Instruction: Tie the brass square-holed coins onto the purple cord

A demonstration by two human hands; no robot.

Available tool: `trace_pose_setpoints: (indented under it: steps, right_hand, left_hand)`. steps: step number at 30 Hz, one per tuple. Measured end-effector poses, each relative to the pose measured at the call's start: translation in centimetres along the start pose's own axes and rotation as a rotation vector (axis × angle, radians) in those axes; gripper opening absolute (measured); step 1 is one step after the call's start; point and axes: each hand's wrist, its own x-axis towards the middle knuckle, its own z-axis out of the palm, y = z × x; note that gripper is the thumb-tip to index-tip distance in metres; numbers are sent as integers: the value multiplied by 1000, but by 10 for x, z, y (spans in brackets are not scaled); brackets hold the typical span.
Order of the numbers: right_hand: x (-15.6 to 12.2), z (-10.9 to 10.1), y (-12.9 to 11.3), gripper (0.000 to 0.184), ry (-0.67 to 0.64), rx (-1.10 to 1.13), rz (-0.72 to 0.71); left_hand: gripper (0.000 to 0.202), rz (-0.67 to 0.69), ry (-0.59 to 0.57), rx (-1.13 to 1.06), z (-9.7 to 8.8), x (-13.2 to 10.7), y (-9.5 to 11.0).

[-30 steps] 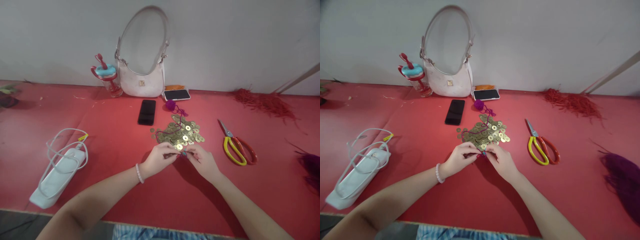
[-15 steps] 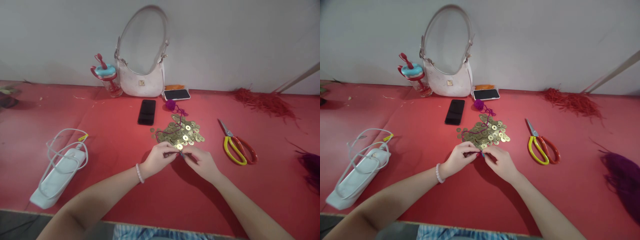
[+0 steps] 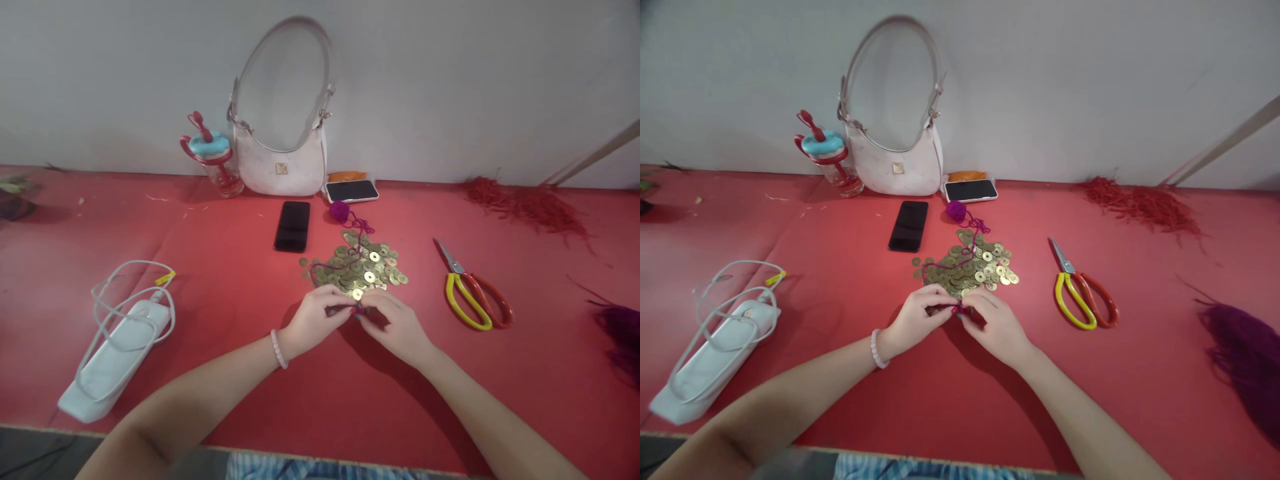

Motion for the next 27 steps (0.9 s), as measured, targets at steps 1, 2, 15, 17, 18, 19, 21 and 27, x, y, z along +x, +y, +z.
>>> trace_pose_setpoints:
  steps: [1,2,15,17,18,19,21,27]
  right_hand:
    - [0,0,0,12,12,-6,-6]
    - [0,0,0,14,23,-11,-11]
    - [-1,-3,-4,18,3,-67,32]
    - [-1,-3,-3,19,-11,-72,45]
    - [-1,-3,-3,19,-13,-75,46]
    - [-2,-3,-2,18,-10,-79,43]
    - [-2,-2,-2,18,-7,-81,35]
    - [-4,0,0,16,-13,-66,48]
  left_hand:
    - [18,1,-1,5,0,0,0]
    - [18,3,-4,10,0,0,0]
    - [20,-1,-7,9,1,0,-1]
    - [20,-5,-10,5,0,0,0]
    - [20,-6,-14,6,0,0,0]
    - [20,-7,-19,7,0,0,0]
    - [20,-10,-23,9,0,0,1]
    - [21,-8,-32,14,0,0,-1]
